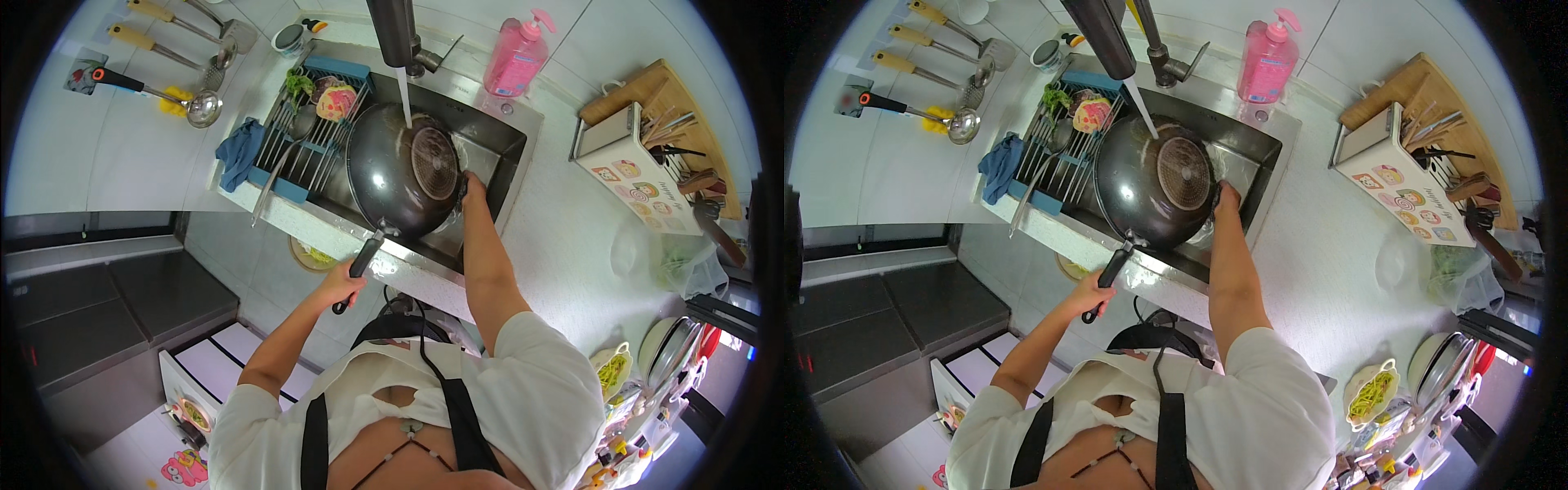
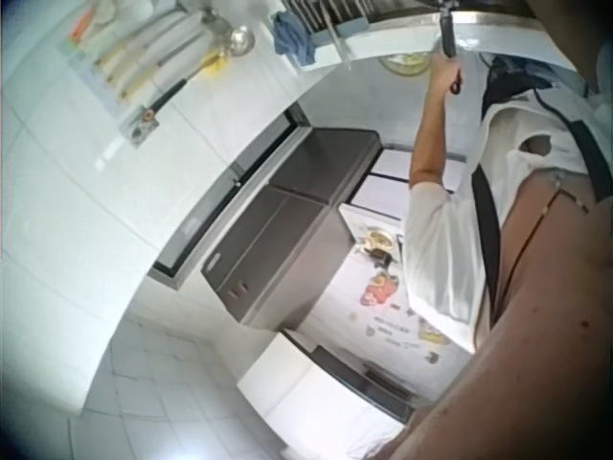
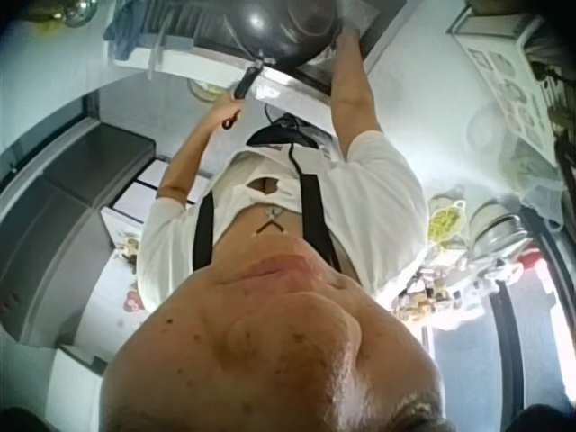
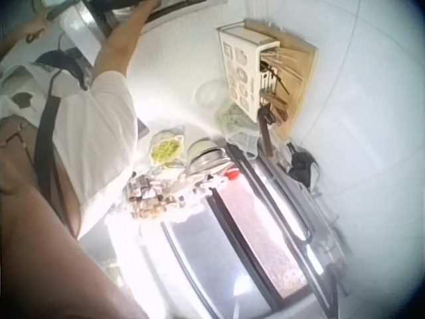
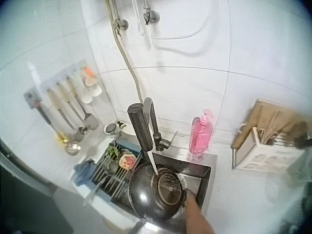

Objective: The person washes a wok and a spatula by hand with a scouring pad and soap in a sink under running water before setting them to dry.

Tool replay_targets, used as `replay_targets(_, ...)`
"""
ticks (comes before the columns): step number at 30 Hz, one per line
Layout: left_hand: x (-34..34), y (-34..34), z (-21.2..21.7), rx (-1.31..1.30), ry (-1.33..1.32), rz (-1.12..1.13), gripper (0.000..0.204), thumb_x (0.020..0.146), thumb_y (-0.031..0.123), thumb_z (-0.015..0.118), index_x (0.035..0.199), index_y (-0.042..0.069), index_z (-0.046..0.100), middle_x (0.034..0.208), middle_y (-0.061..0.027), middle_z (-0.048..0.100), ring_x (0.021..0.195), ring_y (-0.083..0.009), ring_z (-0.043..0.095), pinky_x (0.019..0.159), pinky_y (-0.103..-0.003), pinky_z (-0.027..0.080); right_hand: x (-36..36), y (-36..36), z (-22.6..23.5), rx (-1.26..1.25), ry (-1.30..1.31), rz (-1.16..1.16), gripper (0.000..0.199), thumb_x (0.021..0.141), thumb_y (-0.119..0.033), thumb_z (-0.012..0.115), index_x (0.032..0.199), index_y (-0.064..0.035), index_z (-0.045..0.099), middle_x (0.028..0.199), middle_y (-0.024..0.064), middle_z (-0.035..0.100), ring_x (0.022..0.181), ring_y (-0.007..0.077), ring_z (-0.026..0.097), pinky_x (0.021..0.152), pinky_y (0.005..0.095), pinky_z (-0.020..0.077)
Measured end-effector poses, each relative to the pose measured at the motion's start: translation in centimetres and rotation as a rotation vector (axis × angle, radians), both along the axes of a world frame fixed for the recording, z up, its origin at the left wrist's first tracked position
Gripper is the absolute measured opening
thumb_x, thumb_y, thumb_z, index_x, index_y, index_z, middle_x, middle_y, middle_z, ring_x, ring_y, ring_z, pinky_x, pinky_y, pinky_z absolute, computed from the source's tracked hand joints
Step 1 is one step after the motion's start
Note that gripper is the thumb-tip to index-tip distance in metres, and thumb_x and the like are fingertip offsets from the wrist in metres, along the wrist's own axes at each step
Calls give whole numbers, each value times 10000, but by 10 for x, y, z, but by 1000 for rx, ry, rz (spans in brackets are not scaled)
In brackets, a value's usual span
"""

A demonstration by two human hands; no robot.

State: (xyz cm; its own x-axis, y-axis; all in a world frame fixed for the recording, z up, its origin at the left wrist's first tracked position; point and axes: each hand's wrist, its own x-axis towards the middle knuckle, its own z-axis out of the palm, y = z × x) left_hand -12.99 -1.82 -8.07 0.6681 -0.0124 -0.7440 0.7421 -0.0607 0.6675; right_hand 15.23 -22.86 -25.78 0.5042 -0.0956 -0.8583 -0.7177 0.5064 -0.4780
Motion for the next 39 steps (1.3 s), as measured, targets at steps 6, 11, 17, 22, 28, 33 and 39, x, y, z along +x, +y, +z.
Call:
replay_targets(6,10,-3,17,-337,152,66,149,759,89,562,829,25,447,546,-44,456,371,-128,446,339,-275,388,4,-11,91,-444,-251,344,422,778,-269,578,1136,-49,532,1216,144,478,1121,271,445,890,366,374)
replay_targets(11,21,-6,23,-555,174,208,179,765,138,581,858,57,451,582,-9,429,381,-92,393,329,-243,332,29,-14,90,-753,-619,721,425,752,-334,613,1068,-51,583,999,106,608,946,204,558,826,289,405)
replay_targets(17,33,-5,30,-751,199,300,106,817,157,533,861,102,454,568,46,392,379,-48,348,322,-206,273,69,-2,100,-590,-840,838,399,774,-380,583,1024,-71,605,932,91,627,882,190,572,790,277,416)
replay_targets(22,33,4,21,-1054,221,384,30,859,123,467,874,97,464,564,61,350,372,-26,296,312,-173,232,104,8,100,-637,-923,940,397,766,-402,580,995,-79,621,870,79,640,814,182,587,754,271,426)
replay_targets(28,32,12,19,-1377,228,532,60,879,112,426,887,55,443,587,42,355,365,-30,285,298,-173,239,114,34,130,-766,-941,978,412,763,-417,578,1001,-83,619,862,99,637,823,208,590,758,302,434)
replay_targets(33,29,16,20,-1597,170,613,73,885,98,389,885,26,401,584,14,367,362,-46,329,301,-183,288,124,71,142,-757,-1099,1107,408,744,-431,586,970,-94,634,880,132,632,829,254,597,739,329,448)
replay_targets(39,20,18,12,-1869,115,632,118,896,100,357,915,3,422,583,10,356,395,-61,338,347,-199,308,79,103,196,-723,-1143,1215,289,730,-339,620,921,-123,645,941,71,631,873,225,585,773,305,441)
